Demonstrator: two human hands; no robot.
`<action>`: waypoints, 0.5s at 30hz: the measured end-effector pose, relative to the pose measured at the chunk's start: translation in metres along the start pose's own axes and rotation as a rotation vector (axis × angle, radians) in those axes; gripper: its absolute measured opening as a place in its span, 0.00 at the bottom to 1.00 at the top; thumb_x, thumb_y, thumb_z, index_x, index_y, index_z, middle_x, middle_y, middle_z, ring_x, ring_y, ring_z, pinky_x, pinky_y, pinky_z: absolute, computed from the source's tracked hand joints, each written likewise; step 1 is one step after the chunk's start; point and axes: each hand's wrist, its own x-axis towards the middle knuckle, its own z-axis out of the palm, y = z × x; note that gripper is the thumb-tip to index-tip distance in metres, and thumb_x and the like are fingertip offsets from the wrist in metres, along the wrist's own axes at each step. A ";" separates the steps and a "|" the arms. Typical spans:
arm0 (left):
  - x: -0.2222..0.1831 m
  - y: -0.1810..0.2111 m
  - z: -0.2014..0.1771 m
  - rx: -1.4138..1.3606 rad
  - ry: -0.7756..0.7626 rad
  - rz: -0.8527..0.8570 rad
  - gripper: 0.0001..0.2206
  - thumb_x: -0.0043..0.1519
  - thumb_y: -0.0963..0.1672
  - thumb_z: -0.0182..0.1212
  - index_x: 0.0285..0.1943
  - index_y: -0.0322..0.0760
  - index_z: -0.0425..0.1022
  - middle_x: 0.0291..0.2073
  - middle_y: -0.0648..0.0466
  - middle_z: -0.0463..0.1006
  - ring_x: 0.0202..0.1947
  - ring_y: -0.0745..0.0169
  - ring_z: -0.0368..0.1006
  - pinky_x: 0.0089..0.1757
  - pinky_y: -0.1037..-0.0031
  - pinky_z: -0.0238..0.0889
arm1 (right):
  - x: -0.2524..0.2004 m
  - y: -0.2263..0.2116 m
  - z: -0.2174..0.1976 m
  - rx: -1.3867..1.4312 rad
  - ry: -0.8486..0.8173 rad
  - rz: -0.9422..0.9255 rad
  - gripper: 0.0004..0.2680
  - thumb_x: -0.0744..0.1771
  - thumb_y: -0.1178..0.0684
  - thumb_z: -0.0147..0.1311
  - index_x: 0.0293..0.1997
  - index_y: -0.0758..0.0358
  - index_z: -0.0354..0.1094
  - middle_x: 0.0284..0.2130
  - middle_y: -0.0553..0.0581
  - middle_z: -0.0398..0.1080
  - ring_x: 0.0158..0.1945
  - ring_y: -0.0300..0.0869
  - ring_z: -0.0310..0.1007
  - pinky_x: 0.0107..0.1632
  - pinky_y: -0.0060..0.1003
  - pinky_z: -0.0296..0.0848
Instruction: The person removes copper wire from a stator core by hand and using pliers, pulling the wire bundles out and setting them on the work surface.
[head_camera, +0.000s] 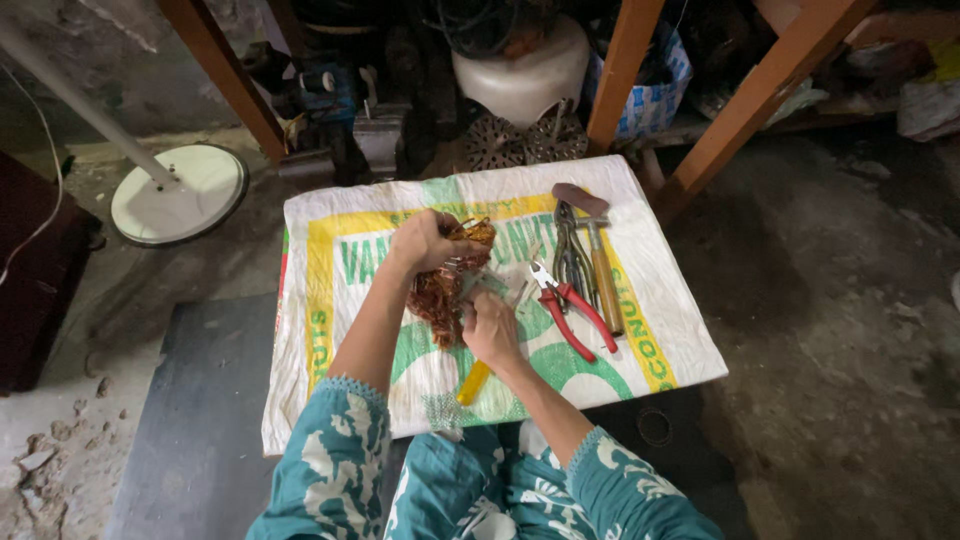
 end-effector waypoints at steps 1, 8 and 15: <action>0.000 -0.001 -0.001 0.008 0.010 0.007 0.37 0.41 0.62 0.74 0.51 0.34 0.83 0.39 0.38 0.83 0.42 0.43 0.81 0.48 0.59 0.71 | 0.000 0.000 -0.001 -0.018 -0.009 0.010 0.03 0.64 0.62 0.54 0.38 0.67 0.66 0.31 0.68 0.71 0.36 0.62 0.73 0.41 0.56 0.71; 0.005 -0.008 0.002 0.005 0.004 -0.006 0.36 0.42 0.61 0.74 0.51 0.36 0.82 0.39 0.39 0.83 0.42 0.44 0.81 0.47 0.59 0.71 | -0.006 -0.013 -0.038 0.024 0.013 0.177 0.03 0.66 0.59 0.54 0.35 0.67 0.65 0.29 0.65 0.70 0.35 0.60 0.73 0.38 0.53 0.68; -0.002 0.005 -0.003 -0.006 -0.007 0.011 0.33 0.43 0.62 0.72 0.49 0.39 0.85 0.38 0.40 0.84 0.42 0.44 0.81 0.47 0.58 0.71 | 0.027 -0.012 -0.087 -0.015 0.024 0.085 0.04 0.67 0.58 0.53 0.35 0.66 0.66 0.30 0.65 0.72 0.37 0.61 0.73 0.39 0.53 0.68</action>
